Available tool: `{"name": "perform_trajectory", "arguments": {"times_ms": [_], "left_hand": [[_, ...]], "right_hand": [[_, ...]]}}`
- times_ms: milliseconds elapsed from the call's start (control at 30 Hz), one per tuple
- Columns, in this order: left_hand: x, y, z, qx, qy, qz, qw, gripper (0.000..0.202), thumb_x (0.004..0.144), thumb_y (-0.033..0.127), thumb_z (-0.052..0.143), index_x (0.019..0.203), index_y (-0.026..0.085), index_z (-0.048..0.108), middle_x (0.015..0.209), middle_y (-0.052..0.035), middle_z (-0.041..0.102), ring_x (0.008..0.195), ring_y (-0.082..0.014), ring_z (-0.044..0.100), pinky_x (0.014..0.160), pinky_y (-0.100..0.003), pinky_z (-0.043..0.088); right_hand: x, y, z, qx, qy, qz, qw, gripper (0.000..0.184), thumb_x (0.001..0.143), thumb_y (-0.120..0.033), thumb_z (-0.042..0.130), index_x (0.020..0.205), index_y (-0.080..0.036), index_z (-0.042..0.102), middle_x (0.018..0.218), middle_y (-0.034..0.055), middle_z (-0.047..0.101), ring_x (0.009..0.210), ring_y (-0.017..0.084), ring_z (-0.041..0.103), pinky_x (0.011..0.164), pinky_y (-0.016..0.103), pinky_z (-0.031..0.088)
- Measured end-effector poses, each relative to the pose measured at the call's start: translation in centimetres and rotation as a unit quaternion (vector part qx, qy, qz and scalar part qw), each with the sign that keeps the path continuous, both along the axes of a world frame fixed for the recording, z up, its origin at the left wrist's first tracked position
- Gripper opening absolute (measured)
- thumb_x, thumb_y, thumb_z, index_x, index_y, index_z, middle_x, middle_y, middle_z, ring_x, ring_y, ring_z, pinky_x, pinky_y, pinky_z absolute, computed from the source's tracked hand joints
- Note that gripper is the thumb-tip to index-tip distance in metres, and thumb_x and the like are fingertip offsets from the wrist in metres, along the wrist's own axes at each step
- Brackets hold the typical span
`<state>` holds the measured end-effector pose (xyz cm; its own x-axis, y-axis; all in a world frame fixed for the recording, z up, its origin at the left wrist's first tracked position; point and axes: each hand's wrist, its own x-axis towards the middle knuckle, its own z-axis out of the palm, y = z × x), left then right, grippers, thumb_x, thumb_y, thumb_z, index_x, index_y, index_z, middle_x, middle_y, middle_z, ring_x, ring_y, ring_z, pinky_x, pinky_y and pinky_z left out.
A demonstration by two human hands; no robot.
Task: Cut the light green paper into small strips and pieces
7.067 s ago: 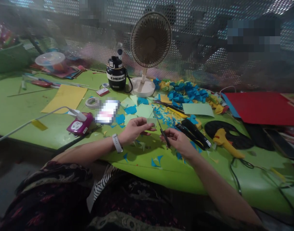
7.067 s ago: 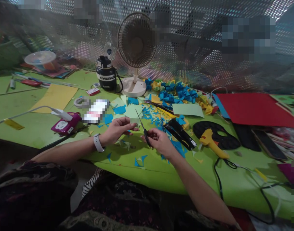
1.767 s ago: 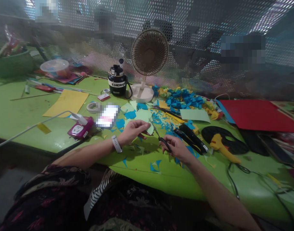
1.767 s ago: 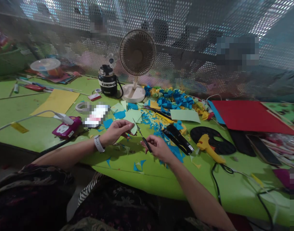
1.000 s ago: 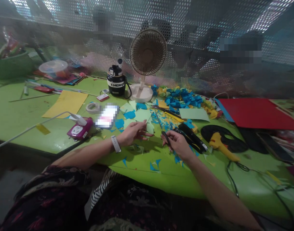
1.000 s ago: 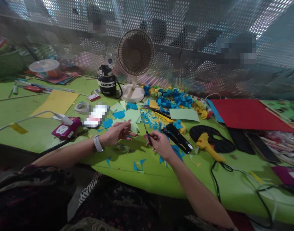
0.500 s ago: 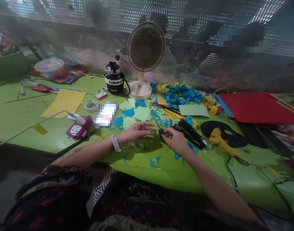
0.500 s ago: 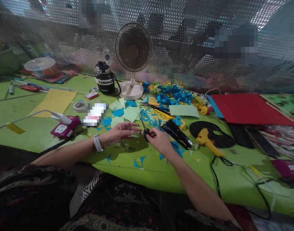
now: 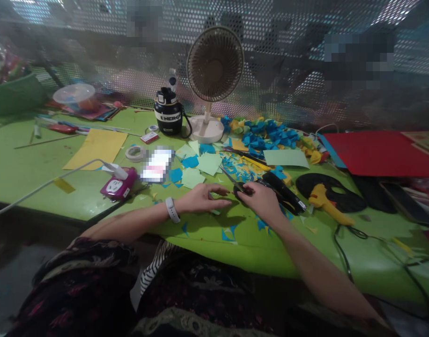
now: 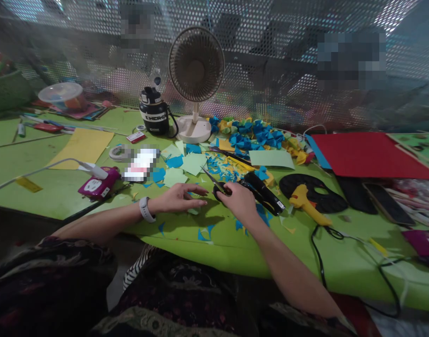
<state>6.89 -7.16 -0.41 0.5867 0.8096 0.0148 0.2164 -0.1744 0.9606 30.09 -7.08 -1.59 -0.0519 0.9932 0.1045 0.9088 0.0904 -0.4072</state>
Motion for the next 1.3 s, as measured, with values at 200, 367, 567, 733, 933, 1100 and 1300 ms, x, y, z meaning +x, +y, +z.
{"name": "perform_trajectory", "arguments": {"times_ms": [200, 367, 567, 733, 933, 1100, 1300], "left_hand": [[-0.3, -0.2, 1.1, 0.023, 0.039, -0.022, 0.999, 0.044, 0.079, 0.045, 0.074, 0.113, 0.017, 0.074, 0.076, -0.0077, 0.074, 0.047, -0.0133, 0.059, 0.043, -0.023, 0.039], [-0.3, 0.2, 0.8, 0.107, 0.029, 0.032, 0.993, 0.031, 0.083, 0.041, 0.071, 0.1, 0.017, 0.075, 0.086, -0.0086, 0.076, 0.05, -0.0106, 0.059, 0.044, -0.021, 0.039], [-0.4, 1.6, 0.4, 0.062, -0.076, 0.107, 0.989, 0.026, 0.086, 0.04, 0.066, 0.087, 0.015, 0.072, 0.079, -0.0084, 0.074, 0.062, -0.0136, 0.07, 0.051, -0.019, 0.048], [-0.8, 2.8, 1.2, 0.017, -0.193, 0.201, 0.96, 0.031, 0.084, 0.046, 0.069, 0.085, 0.015, 0.069, 0.076, -0.006, 0.072, 0.058, -0.0112, 0.068, 0.042, -0.017, 0.04], [-1.4, 3.9, 1.9, 0.031, -0.282, 0.281, 0.917, 0.03, 0.083, 0.047, 0.07, 0.082, 0.017, 0.068, 0.063, -0.0002, 0.066, 0.047, -0.0067, 0.059, 0.042, -0.018, 0.037], [-1.8, 4.7, 2.0, 0.032, -0.323, 0.297, 0.898, 0.027, 0.082, 0.044, 0.071, 0.081, 0.017, 0.067, 0.06, 0.0016, 0.063, 0.046, -0.0059, 0.057, 0.042, -0.018, 0.036], [-2.2, 5.3, 2.3, 0.004, -0.326, 0.318, 0.89, 0.027, 0.08, 0.044, 0.072, 0.08, 0.017, 0.067, 0.058, 0.0026, 0.062, 0.046, -0.006, 0.057, 0.042, -0.018, 0.034]], "right_hand": [[-0.5, 0.2, 0.1, -0.033, -0.068, -0.046, 0.996, 0.028, 0.081, -0.049, 0.064, 0.075, -0.022, 0.064, 0.081, 0.0059, 0.068, 0.075, 0.023, 0.062, 0.06, 0.031, 0.035], [-0.6, 0.9, -0.2, -0.062, -0.027, -0.09, 0.994, 0.033, 0.077, -0.051, 0.067, 0.093, -0.022, 0.065, 0.072, 0.0033, 0.069, 0.075, 0.025, 0.065, 0.061, 0.03, 0.035], [-0.7, 0.6, 0.0, -0.048, -0.01, -0.062, 0.997, 0.021, 0.083, -0.037, 0.061, 0.096, -0.021, 0.066, 0.077, 0.0038, 0.071, 0.073, 0.022, 0.065, 0.062, 0.029, 0.038], [-1.5, -0.3, 1.2, 0.036, -0.094, 0.047, 0.994, 0.017, 0.09, -0.031, 0.053, 0.094, -0.021, 0.066, 0.096, 0.0077, 0.071, 0.087, 0.023, 0.064, 0.067, 0.03, 0.04], [-3.5, 2.1, 3.1, 0.056, -0.121, 0.135, 0.982, 0.024, 0.096, -0.031, 0.048, 0.102, -0.018, 0.067, 0.109, 0.0113, 0.068, 0.104, 0.026, 0.061, 0.083, 0.033, 0.045], [-6.6, 5.9, 2.2, 0.055, -0.145, 0.17, 0.973, 0.044, 0.096, -0.037, 0.053, 0.129, -0.008, 0.058, 0.14, 0.0211, 0.056, 0.128, 0.032, 0.051, 0.103, 0.04, 0.04], [-8.1, 8.0, 0.6, -0.002, -0.186, 0.195, 0.963, 0.035, 0.097, -0.036, 0.053, 0.119, -0.011, 0.063, 0.127, 0.0185, 0.065, 0.114, 0.028, 0.061, 0.09, 0.032, 0.043]]}}
